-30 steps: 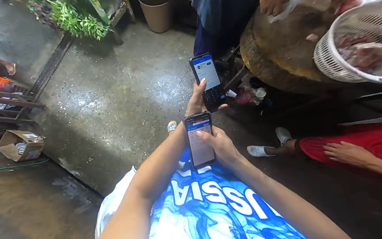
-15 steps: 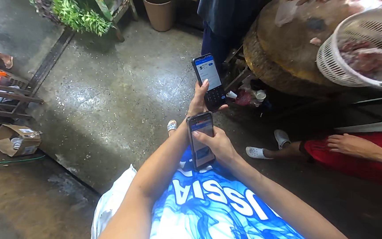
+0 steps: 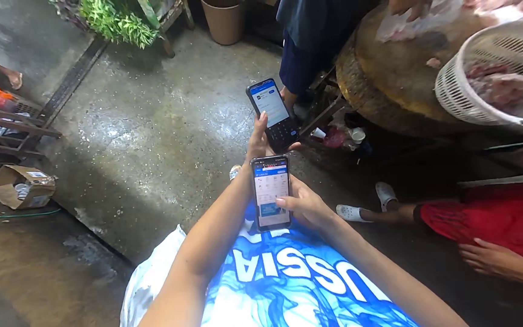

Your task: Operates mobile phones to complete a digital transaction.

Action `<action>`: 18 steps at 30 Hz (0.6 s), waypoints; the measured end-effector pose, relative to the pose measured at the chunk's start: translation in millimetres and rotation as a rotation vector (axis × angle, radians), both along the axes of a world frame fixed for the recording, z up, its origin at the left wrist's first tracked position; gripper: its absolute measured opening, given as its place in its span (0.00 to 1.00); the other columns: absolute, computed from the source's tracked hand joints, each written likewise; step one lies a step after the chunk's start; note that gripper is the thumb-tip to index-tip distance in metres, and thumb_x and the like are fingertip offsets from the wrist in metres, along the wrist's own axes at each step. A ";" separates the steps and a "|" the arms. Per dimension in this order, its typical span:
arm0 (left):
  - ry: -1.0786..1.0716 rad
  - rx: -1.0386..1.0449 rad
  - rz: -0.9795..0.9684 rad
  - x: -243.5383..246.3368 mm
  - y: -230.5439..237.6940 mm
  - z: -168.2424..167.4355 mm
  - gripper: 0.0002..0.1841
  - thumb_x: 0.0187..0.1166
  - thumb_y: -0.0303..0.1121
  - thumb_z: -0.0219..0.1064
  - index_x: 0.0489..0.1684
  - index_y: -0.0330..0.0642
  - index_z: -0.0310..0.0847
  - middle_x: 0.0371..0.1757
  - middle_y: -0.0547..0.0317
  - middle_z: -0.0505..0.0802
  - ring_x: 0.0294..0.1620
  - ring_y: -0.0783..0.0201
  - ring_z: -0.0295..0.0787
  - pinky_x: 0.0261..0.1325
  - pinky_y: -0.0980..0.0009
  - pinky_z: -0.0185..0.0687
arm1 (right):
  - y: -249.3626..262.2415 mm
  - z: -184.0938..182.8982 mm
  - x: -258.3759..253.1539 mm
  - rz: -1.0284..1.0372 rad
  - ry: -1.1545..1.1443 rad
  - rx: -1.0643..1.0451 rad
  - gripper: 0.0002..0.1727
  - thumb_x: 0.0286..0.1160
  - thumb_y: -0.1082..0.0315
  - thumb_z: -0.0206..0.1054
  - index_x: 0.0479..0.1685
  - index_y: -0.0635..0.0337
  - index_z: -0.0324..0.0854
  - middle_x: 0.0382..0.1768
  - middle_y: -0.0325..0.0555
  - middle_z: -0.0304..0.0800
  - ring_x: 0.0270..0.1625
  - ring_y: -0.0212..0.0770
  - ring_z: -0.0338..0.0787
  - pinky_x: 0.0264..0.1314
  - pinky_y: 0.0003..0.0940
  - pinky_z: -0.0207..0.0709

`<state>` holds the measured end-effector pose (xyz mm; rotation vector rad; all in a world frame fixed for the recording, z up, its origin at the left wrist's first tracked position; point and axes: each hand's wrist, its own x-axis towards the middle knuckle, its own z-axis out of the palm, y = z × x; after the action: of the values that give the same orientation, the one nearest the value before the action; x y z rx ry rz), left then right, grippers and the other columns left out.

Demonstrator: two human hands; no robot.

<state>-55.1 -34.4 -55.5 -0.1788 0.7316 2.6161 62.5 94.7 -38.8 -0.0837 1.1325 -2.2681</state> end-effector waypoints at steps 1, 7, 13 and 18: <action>0.014 0.000 -0.011 0.8 -4.3 0.2 0.34 0.81 0.60 0.56 0.87 0.73 0.47 0.73 0.49 0.82 0.67 0.43 0.84 0.56 0.40 0.86 | 0.4 -1.3 0.6 -0.001 0.000 -0.019 0.37 0.69 0.67 0.75 0.78 0.60 0.61 0.60 0.49 0.89 0.60 0.42 0.92 0.68 0.43 0.85; 0.203 -0.242 -0.009 26.2 -49.5 0.8 0.38 0.80 0.73 0.42 0.86 0.66 0.60 0.75 0.60 0.83 0.72 0.55 0.83 0.67 0.45 0.84 | 4.7 -4.2 6.3 0.011 -0.092 -0.205 0.37 0.73 0.62 0.72 0.81 0.59 0.59 0.65 0.53 0.86 0.65 0.46 0.89 0.70 0.47 0.83; 0.168 -0.245 0.088 57.3 -112.5 -1.4 0.50 0.64 0.79 0.60 0.89 0.68 0.53 0.80 0.51 0.79 0.76 0.45 0.79 0.70 0.42 0.80 | 3.2 -16.5 11.5 0.057 -0.157 -0.470 0.38 0.78 0.60 0.66 0.87 0.55 0.55 0.73 0.56 0.80 0.73 0.51 0.83 0.77 0.53 0.77; 0.143 -0.232 0.135 76.0 -152.4 9.4 0.54 0.58 0.72 0.73 0.90 0.68 0.50 0.80 0.41 0.78 0.74 0.34 0.79 0.65 0.33 0.81 | -8.6 -24.1 7.7 -0.008 -0.227 -0.518 0.37 0.77 0.59 0.67 0.86 0.51 0.57 0.72 0.59 0.80 0.73 0.54 0.83 0.75 0.56 0.77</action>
<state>20.9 -186.8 -46.0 -0.1120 1.1095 2.6860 70.2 86.2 -63.0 -0.0245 0.4144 -2.4501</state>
